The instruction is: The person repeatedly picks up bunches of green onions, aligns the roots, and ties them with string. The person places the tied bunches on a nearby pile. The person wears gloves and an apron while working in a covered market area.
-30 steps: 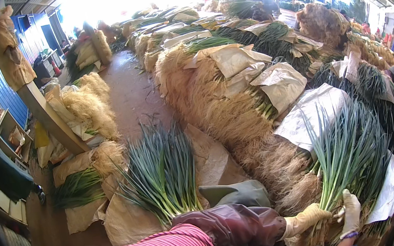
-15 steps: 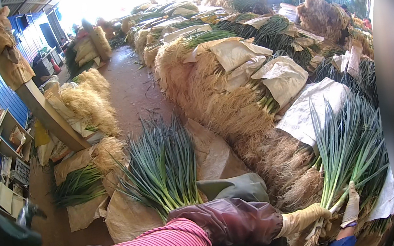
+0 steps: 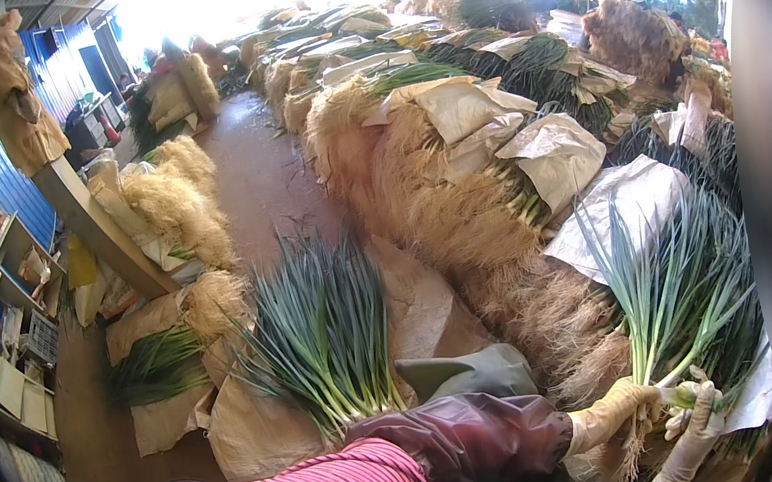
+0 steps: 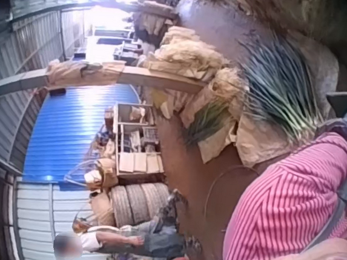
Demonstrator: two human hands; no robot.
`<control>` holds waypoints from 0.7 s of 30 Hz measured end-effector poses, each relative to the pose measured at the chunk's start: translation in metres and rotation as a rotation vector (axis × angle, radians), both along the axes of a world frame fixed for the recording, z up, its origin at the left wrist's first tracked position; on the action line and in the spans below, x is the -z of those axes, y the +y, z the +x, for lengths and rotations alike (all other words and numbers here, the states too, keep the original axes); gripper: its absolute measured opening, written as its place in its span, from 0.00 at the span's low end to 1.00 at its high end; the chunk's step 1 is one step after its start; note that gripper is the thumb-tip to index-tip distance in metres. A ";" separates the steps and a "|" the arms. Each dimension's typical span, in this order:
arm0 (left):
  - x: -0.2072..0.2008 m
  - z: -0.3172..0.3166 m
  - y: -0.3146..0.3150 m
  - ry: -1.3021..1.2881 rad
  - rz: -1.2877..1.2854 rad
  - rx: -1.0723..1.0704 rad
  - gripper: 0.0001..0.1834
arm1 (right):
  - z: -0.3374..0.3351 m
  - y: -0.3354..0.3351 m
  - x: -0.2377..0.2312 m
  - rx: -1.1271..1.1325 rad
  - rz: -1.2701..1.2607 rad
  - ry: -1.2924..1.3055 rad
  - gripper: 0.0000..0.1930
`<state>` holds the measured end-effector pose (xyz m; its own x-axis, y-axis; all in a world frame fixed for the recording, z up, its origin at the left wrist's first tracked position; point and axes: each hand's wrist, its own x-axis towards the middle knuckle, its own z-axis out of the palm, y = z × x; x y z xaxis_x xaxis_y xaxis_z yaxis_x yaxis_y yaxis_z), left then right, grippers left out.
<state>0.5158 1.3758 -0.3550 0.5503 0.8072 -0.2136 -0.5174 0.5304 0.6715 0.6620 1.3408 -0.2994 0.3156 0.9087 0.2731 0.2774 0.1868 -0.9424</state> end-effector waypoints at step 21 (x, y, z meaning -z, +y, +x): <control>-0.011 -0.011 0.002 -0.014 -0.076 0.098 0.20 | 0.207 -0.261 0.055 0.376 -1.055 -0.846 0.20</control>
<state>0.5044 1.3775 -0.3439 0.6291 0.7313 -0.2633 -0.4699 0.6277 0.6207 0.8689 1.0799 -0.3545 0.6678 0.7014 -0.2491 0.6986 -0.7061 -0.1153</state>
